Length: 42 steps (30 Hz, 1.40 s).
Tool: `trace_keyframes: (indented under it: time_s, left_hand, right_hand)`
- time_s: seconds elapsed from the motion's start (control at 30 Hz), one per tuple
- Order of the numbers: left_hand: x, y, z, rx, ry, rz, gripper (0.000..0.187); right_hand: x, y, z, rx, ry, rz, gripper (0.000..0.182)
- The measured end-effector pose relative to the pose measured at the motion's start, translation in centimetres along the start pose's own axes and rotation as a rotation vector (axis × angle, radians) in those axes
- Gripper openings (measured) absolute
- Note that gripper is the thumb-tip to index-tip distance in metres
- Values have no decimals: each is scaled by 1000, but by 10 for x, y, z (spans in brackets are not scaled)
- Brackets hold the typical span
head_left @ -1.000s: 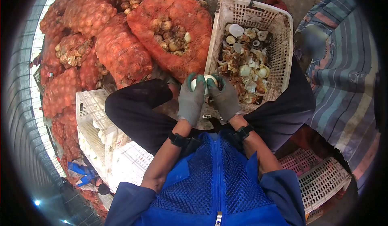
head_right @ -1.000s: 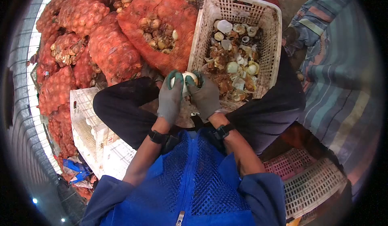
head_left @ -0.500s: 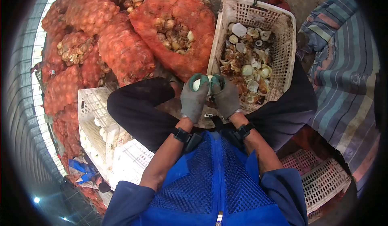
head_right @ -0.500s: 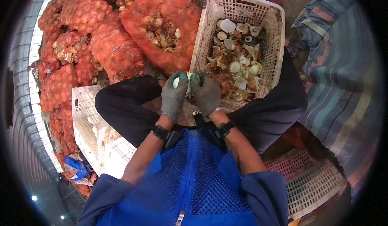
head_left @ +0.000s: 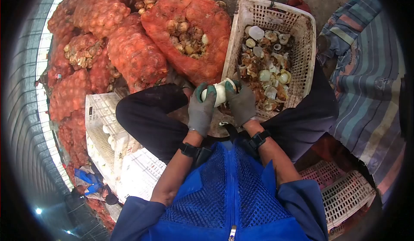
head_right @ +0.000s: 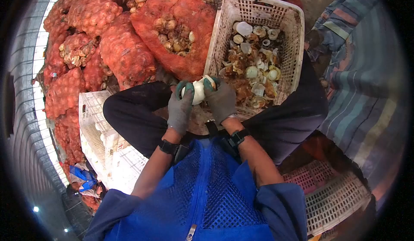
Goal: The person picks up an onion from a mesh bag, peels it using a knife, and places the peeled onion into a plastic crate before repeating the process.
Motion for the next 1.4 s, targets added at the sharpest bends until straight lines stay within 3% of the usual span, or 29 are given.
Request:
trace_keyframes:
  time_s: [0.1, 0.2, 0.3, 0.4, 0.47, 0.53, 0.6, 0.63, 0.7, 0.73, 0.77, 0.8, 0.83, 0.87, 0.93, 0.97, 1.1, 1.2, 1.3, 1.4]
  left_hand:
    - [20, 10, 7, 27, -58, -62, 72]
    - [19, 4, 15, 30, 61, -114, 87]
    - [15, 0, 11, -6, 151, -140, 79]
    - [-14, -6, -8, -135, 52, 104, 70]
    - [-10, -3, -20, -216, -20, 204, 73]
    - [-12, -7, -25, -236, 471, -72, 73]
    - [-5, 2, -22, -161, 725, -186, 73]
    - [0, 4, -20, -123, 853, -242, 73]
    - [2, -2, -22, -266, 965, -266, 77]
    - [6, -3, -24, -353, 1021, -264, 78]
    - [11, -4, -27, -435, 1075, -254, 79]
    - [16, -2, -21, -275, 1091, -229, 80]
    - [22, -4, -24, -403, 1131, -218, 80]
    - [28, -2, -24, -371, 1177, -208, 79]
    - [48, 2, -25, -254, 1223, -172, 79]
    - [56, 4, -36, -345, 1225, -108, 78]
    - [96, 21, -96, -292, 1314, 6, 83]
    - [109, 40, -172, -211, 1117, 278, 85]
    - [130, 74, -222, -146, 1282, 407, 86]
    - [134, 88, -237, -132, 1244, 500, 87]
  right_hand:
    - [5, 7, 10, 91, 96, -90, 48]
    - [10, 5, 11, 33, 115, -83, 48]
    - [19, -2, 9, 35, 12, -31, 47]
    - [16, -3, 5, 25, -142, 63, 44]
    - [67, -17, 3, -21, -27, 24, 47]
    - [69, -20, -2, -12, -234, 99, 46]
    - [69, -17, -8, 50, -762, 285, 41]
    - [72, -19, -13, 78, -799, 287, 42]
    - [78, -23, -25, 123, -874, 293, 44]
    - [45, -15, -35, 188, -892, 271, 48]
    - [44, -19, -46, 344, -636, 342, 54]
    - [53, -23, -53, 334, -744, 367, 62]
    - [101, -34, -60, 263, -362, 377, 62]
    - [149, -45, -67, 220, 25, 389, 64]
    - [67, -16, -69, 239, -758, 419, 63]
    - [73, -16, -64, 257, -704, 446, 62]
    - [93, -22, -65, 151, -766, 412, 57]
    - [88, -24, -65, 144, -572, 387, 52]
    - [54, -17, -58, 94, -449, 386, 49]
    - [0, -1, -41, -21, -349, 149, 46]
Point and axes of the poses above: each hand's wrist, its own y-axis away from the middle knuckle, its own z-axis out of the palm, x = y × z, the point moved 2 cm from there along -y, towards the middle knuckle, and after that the axes turned 8 degrees about -x, right-handed, at the moved point
